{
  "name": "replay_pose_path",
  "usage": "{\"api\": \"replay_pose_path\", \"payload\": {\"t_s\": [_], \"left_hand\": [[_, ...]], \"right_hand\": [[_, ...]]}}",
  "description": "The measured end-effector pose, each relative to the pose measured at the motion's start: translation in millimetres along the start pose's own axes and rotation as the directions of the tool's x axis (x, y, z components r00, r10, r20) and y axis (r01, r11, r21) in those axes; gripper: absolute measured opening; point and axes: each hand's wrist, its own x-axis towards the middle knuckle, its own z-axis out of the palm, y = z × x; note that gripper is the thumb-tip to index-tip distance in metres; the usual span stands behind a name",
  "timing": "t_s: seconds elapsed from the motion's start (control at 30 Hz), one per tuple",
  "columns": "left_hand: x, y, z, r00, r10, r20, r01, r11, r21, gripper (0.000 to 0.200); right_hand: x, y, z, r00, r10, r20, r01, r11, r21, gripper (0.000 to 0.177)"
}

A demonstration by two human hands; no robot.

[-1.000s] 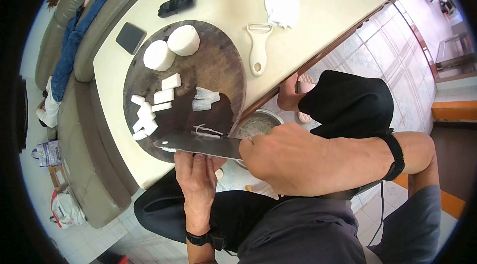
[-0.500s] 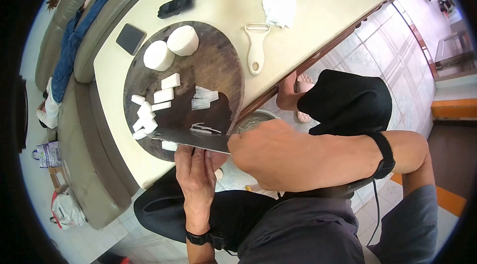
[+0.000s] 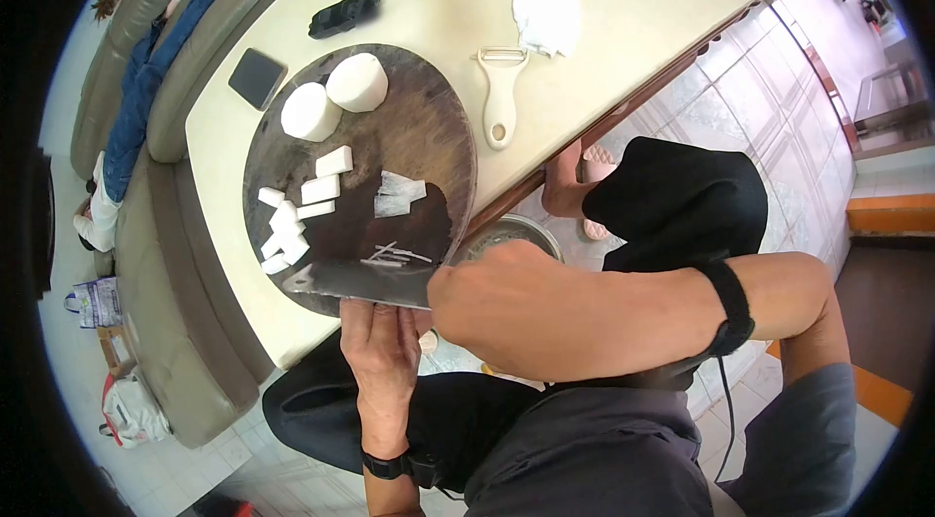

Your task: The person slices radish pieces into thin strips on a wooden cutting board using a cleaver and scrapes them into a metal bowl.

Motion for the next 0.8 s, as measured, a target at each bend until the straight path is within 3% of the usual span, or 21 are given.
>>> {"api": "replay_pose_path", "payload": {"t_s": [0.03, 0.1, 0.23, 0.3, 0.37, 0.43, 0.53, 0.63, 0.8], "left_hand": [[-0.1, 0.9, -0.8, 1.000, -0.011, 0.003, 0.011, 1.000, 0.008, 0.021], [0.9, 0.8, -2.2, 1.000, -0.016, -0.001, 0.016, 1.000, 0.026, 0.020], [1.0, -0.7, -6.3, 0.997, -0.063, -0.042, 0.059, 0.995, -0.075, 0.028], [4.2, -0.8, -11.8, 0.993, -0.109, -0.053, 0.103, 0.989, -0.109, 0.030], [14.1, 0.2, -19.8, 0.991, -0.135, -0.007, 0.134, 0.989, -0.066, 0.035], [22.4, 1.1, -24.1, 0.990, -0.130, 0.058, 0.133, 0.989, -0.064, 0.042], [38.3, 8.4, -25.5, 0.963, -0.090, 0.252, 0.102, 0.994, -0.035, 0.051], [41.0, 8.8, -21.1, 0.952, -0.011, 0.306, 0.001, 0.999, 0.033, 0.048], [20.2, 12.1, -11.4, 0.983, -0.019, 0.185, 0.007, 0.998, 0.061, 0.036]], "right_hand": [[0.3, 1.8, 3.2, 1.000, -0.004, -0.005, 0.004, 1.000, 0.001, 0.027], [1.9, 6.3, 5.7, 0.983, -0.069, -0.171, 0.079, 0.995, 0.057, 0.014], [-7.5, 20.6, -6.9, 0.997, 0.049, -0.062, -0.042, 0.994, 0.105, 0.010], [-13.7, 31.4, -13.8, 0.990, 0.090, -0.112, -0.028, 0.886, 0.462, 0.011], [-19.1, 38.2, -22.9, 0.989, 0.139, -0.053, -0.087, 0.828, 0.554, 0.015], [-22.7, 42.9, -28.7, 0.975, 0.187, 0.123, -0.212, 0.598, 0.773, 0.016], [-30.9, 47.5, -31.1, 0.985, 0.132, 0.110, -0.165, 0.535, 0.829, 0.016], [-36.9, 50.9, -32.6, 0.995, 0.072, 0.072, -0.098, 0.499, 0.861, 0.017], [-45.5, 51.0, -32.3, 0.990, 0.127, 0.065, -0.120, 0.487, 0.865, 0.016]]}}
